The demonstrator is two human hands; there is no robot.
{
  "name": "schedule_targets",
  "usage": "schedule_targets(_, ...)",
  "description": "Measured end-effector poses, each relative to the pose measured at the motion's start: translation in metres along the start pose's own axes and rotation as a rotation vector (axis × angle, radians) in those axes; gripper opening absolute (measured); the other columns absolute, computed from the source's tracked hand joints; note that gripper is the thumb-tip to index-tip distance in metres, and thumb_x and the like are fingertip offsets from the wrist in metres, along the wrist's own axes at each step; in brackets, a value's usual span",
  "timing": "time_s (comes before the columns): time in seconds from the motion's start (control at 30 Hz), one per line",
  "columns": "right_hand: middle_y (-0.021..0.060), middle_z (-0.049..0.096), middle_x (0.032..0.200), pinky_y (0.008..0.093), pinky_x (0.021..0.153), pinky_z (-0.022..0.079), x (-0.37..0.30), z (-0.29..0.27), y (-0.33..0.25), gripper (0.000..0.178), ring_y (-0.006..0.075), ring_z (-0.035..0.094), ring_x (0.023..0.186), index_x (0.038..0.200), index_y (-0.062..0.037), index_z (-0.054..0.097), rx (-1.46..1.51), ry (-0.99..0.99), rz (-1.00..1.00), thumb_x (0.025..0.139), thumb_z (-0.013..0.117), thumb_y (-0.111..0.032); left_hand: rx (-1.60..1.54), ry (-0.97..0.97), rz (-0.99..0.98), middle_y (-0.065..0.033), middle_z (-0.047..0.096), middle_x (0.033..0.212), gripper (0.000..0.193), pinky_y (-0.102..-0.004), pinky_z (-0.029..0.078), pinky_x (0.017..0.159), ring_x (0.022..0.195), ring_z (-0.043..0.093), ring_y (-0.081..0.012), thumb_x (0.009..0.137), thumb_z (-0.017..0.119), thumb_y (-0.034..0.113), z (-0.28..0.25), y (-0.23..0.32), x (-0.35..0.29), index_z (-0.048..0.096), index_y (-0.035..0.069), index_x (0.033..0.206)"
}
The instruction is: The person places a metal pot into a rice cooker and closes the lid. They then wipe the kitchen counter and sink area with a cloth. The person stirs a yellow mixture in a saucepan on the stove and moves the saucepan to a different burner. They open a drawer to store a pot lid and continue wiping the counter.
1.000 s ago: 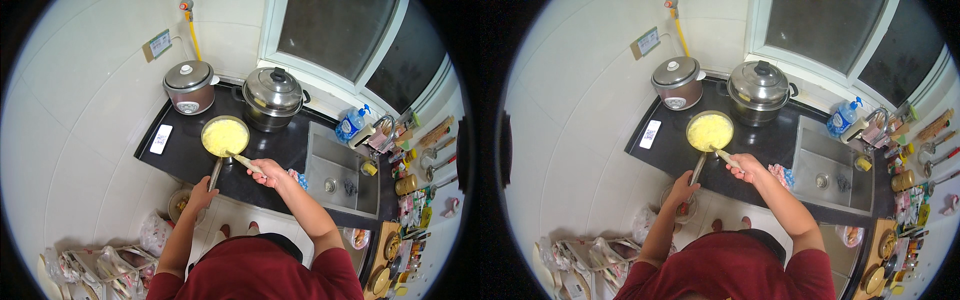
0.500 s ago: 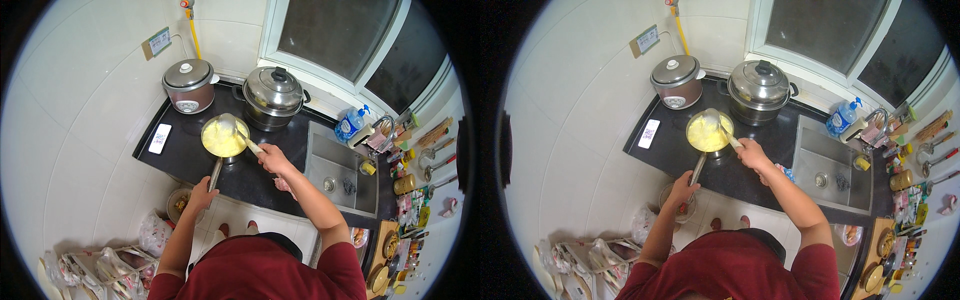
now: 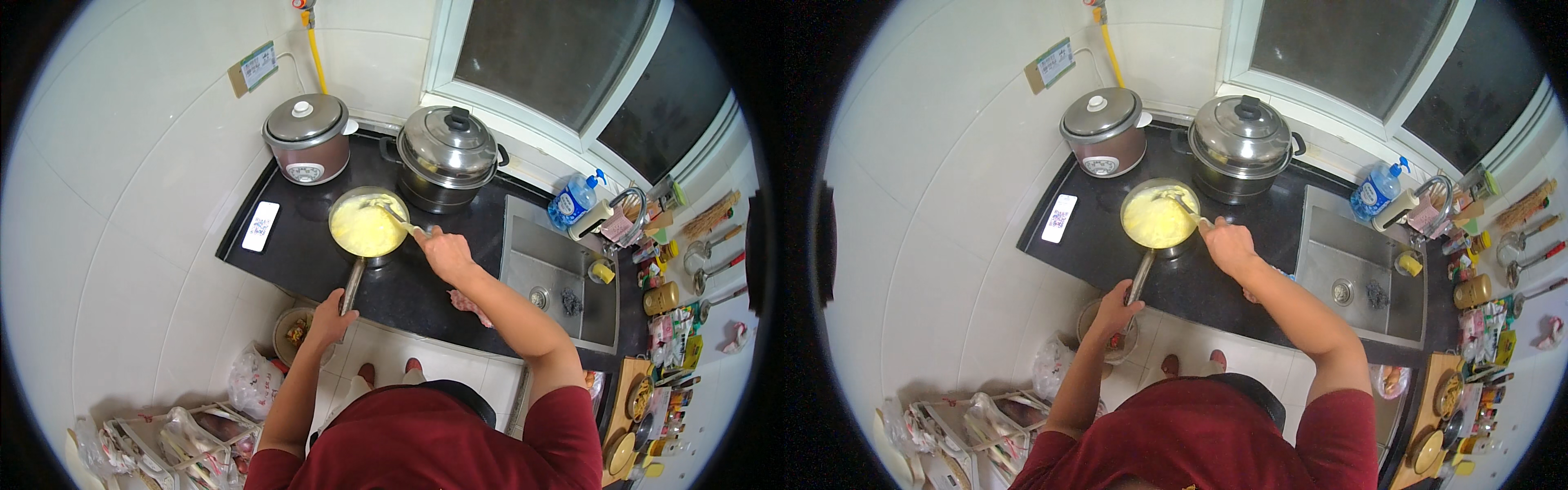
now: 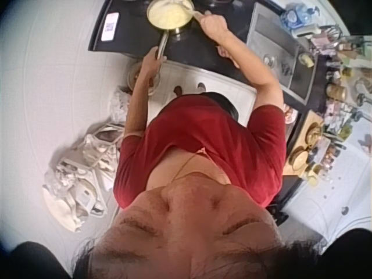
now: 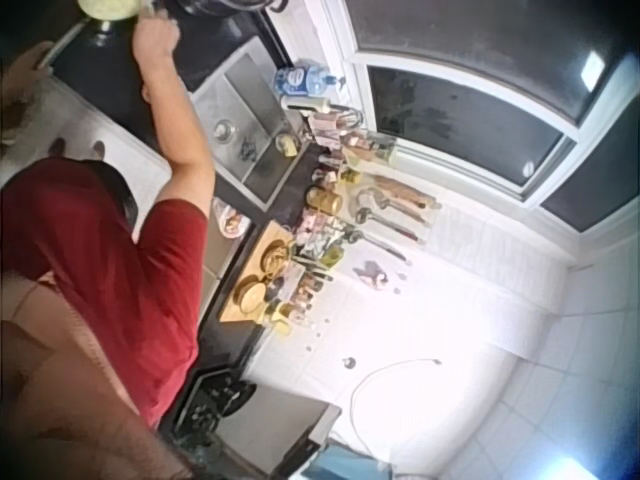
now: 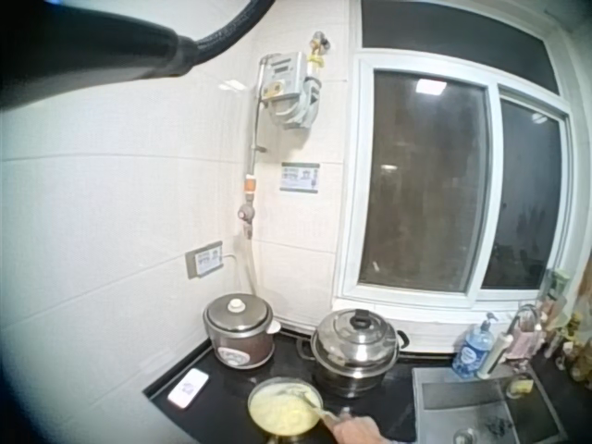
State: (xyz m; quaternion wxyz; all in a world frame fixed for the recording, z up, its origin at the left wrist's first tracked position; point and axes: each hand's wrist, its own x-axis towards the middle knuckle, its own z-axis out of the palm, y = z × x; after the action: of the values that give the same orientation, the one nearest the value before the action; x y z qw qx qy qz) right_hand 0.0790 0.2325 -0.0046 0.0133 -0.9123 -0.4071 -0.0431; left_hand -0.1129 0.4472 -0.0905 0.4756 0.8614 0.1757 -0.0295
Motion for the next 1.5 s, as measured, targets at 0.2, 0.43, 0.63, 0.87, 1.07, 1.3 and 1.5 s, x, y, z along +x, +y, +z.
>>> schedule_targets(0.2, 0.0187, 0.06, 0.081, 0.0423, 0.055, 0.053, -0.021, -0.009, 0.011, 0.038, 0.0329, 0.064, 0.064, 0.116, -0.0092, 0.06, 0.034, -0.059, 0.013, 0.078, 0.054, -0.008, 0.0, -0.023, -0.012, -0.0259, 0.059, 0.112, 0.065, -0.0393, 0.045, 0.088, 0.105, 0.057, -0.0379, 0.075, 0.07, 0.023, 0.0, 0.002, 0.003, 0.043, -0.005, 0.127)
schedule_targets(0.43, 0.0194, 0.063, 0.084, 0.0433, 0.06, 0.054, -0.04, -0.043, -0.013, 0.038, 0.0336, 0.066, 0.07, 0.116, -0.0054, 0.058, 0.143, -0.13, -0.025, 0.078, 0.055, -0.008, -0.012, 0.002, 0.02, -0.0259, 0.059, 0.112, 0.064, -0.0384, 0.045, 0.088, 0.106, 0.057, -0.0371, 0.075, 0.071, 0.02, 0.002, -0.007, 0.004, 0.044, -0.006, 0.126)
schedule_targets(0.63, 0.0184, 0.059, 0.08, 0.0416, 0.053, 0.053, -0.038, -0.008, -0.03, 0.042, 0.0326, 0.064, 0.061, 0.123, -0.0099, 0.055, 0.13, -0.05, -0.07, 0.081, 0.052, -0.007, 0.008, 0.02, 0.039, -0.0257, 0.059, 0.112, 0.064, -0.0375, 0.046, 0.087, 0.104, 0.059, -0.0359, 0.075, 0.071, 0.02, 0.0, 0.001, 0.0, 0.045, -0.006, 0.127)
schedule_targets(0.87, 0.0132, 0.058, 0.08, 0.0323, 0.047, 0.052, -0.022, 0.027, -0.038, 0.043, 0.0238, 0.065, 0.059, 0.121, 0.0002, 0.051, -0.052, 0.035, -0.15, 0.079, 0.054, -0.007, -0.019, 0.025, 0.016, -0.0256, 0.06, 0.111, 0.064, -0.0374, 0.046, 0.087, 0.103, 0.059, -0.0357, 0.075, 0.071, 0.02, -0.001, 0.003, -0.003, 0.044, -0.006, 0.127)
schedule_targets(1.07, 0.0143, 0.058, 0.082, 0.0335, 0.048, 0.053, -0.02, 0.034, -0.02, 0.043, 0.0249, 0.065, 0.061, 0.122, 0.0011, 0.05, -0.063, 0.023, -0.059, 0.08, 0.053, -0.007, -0.029, 0.017, 0.003, -0.0263, 0.059, 0.113, 0.064, -0.0383, 0.045, 0.089, 0.106, 0.058, -0.0367, 0.075, 0.07, 0.02, 0.001, -0.001, -0.001, 0.044, -0.005, 0.128)
schedule_targets(1.3, 0.0171, 0.058, 0.08, 0.0382, 0.049, 0.053, -0.052, 0.001, -0.011, 0.041, 0.0297, 0.065, 0.06, 0.121, 0.0009, 0.051, 0.048, -0.029, -0.04, 0.08, 0.051, -0.005, 0.002, 0.002, -0.009, -0.026, 0.058, 0.115, 0.063, -0.0383, 0.044, 0.091, 0.108, 0.057, -0.0368, 0.075, 0.07, 0.019, -0.001, 0.001, 0.0, 0.044, -0.006, 0.127)
schedule_targets(1.5, 0.0173, 0.058, 0.08, 0.0388, 0.048, 0.052, -0.068, -0.015, -0.032, 0.046, 0.03, 0.065, 0.059, 0.125, -0.0005, 0.049, 0.082, -0.091, -0.071, 0.08, 0.051, -0.005, -0.031, -0.009, 0.017, -0.025, 0.06, 0.111, 0.062, -0.0378, 0.045, 0.087, 0.103, 0.059, -0.0361, 0.075, 0.07, 0.019, -0.001, 0.0, 0.0, 0.045, -0.005, 0.126)
